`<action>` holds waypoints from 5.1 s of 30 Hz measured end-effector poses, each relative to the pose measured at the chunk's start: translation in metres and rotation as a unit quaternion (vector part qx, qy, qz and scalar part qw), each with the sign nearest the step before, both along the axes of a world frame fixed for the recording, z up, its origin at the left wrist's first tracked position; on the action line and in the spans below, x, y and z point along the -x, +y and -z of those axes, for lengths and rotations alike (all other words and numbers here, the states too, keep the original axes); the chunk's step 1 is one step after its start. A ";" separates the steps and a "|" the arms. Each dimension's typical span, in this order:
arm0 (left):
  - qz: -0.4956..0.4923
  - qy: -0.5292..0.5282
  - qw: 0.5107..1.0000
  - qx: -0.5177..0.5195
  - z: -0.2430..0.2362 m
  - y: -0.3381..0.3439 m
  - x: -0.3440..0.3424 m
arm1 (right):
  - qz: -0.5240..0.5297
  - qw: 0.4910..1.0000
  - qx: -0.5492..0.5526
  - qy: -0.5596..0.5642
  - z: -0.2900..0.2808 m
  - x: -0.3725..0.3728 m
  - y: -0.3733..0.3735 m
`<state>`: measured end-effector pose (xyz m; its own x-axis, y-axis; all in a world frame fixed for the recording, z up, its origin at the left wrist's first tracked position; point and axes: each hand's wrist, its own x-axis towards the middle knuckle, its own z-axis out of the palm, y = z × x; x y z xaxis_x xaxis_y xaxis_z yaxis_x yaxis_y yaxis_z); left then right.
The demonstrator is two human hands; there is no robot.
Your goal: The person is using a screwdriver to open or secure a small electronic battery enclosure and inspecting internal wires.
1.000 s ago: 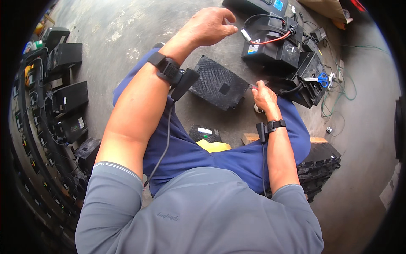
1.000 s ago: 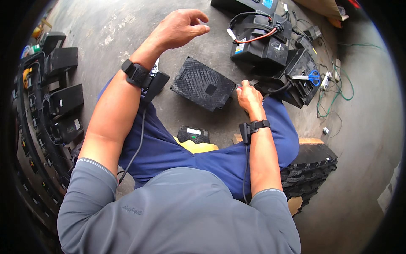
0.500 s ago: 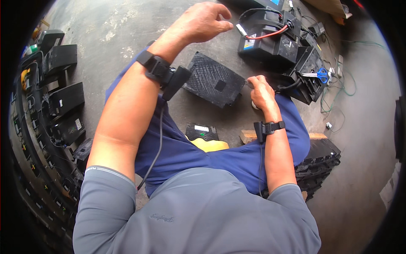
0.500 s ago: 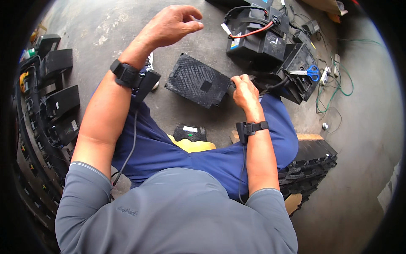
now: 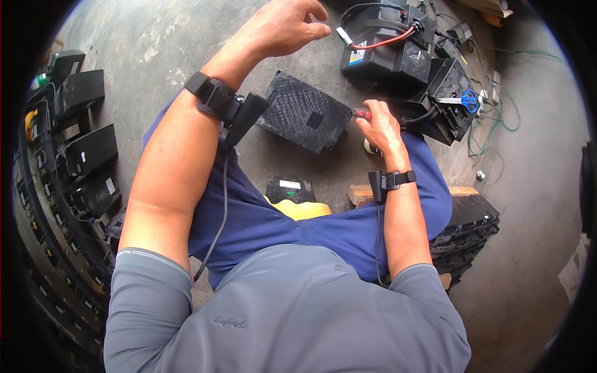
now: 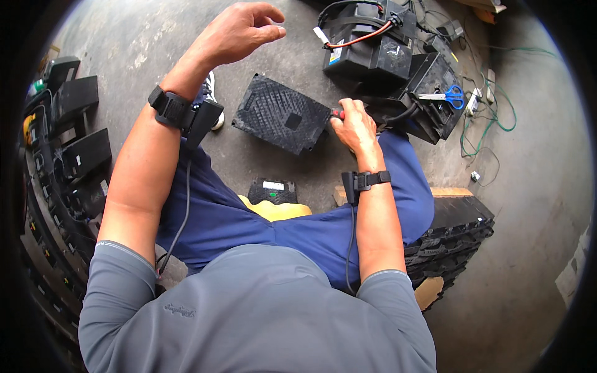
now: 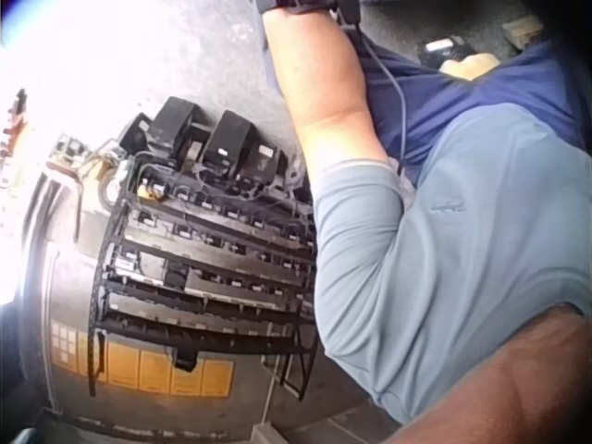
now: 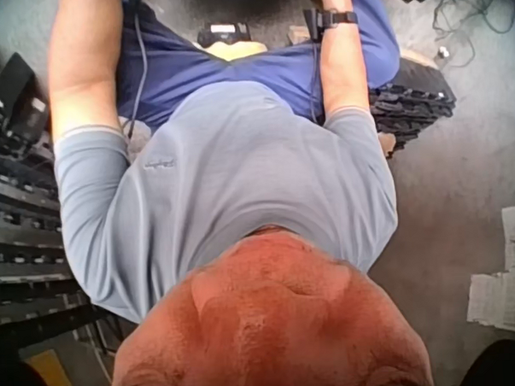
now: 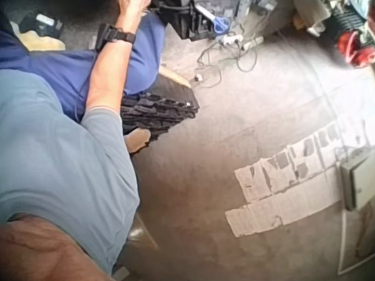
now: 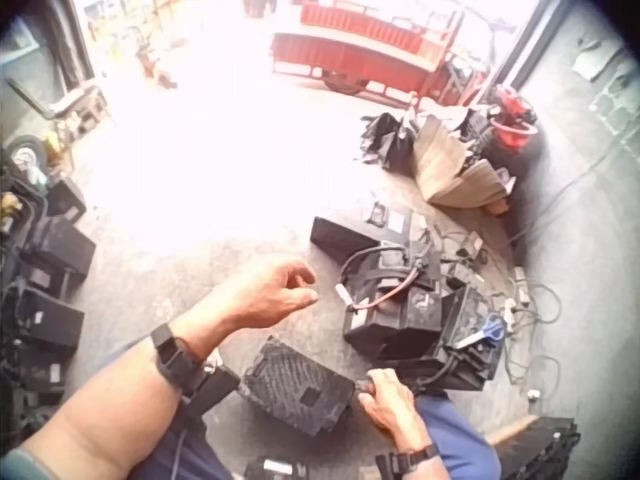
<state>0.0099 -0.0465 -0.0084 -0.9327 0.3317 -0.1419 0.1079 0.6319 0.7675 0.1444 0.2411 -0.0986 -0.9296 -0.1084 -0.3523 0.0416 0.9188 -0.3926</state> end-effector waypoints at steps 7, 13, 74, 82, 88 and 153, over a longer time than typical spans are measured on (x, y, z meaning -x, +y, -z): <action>-0.001 -0.007 1.000 -0.003 0.004 0.001 0.001 | 0.021 0.983 -0.128 -0.129 -0.002 0.010 -0.003; -0.001 -0.013 1.000 -0.010 0.006 0.002 0.002 | -0.008 0.999 0.006 -0.041 0.007 0.000 0.006; 0.005 -0.008 1.000 0.013 0.000 0.003 0.002 | -0.079 0.994 -0.076 0.025 0.029 -0.017 0.007; 0.006 -0.014 1.000 0.007 0.000 0.002 0.000 | -0.094 0.992 -0.030 0.079 0.039 -0.019 0.012; 0.013 -0.020 1.000 0.007 0.001 0.004 0.001 | -0.088 0.990 0.046 0.100 0.044 -0.016 0.021; 0.013 0.054 0.998 -0.031 -0.013 -0.001 -0.010 | -0.044 0.995 -0.022 -0.087 0.023 -0.002 0.010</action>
<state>0.0204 -0.0476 0.0042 -0.9326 0.3603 -0.0193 0.2074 0.5791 0.7884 0.1467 0.2515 -0.1219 -0.8420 -0.1680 -0.5127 0.0230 0.9383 -0.3452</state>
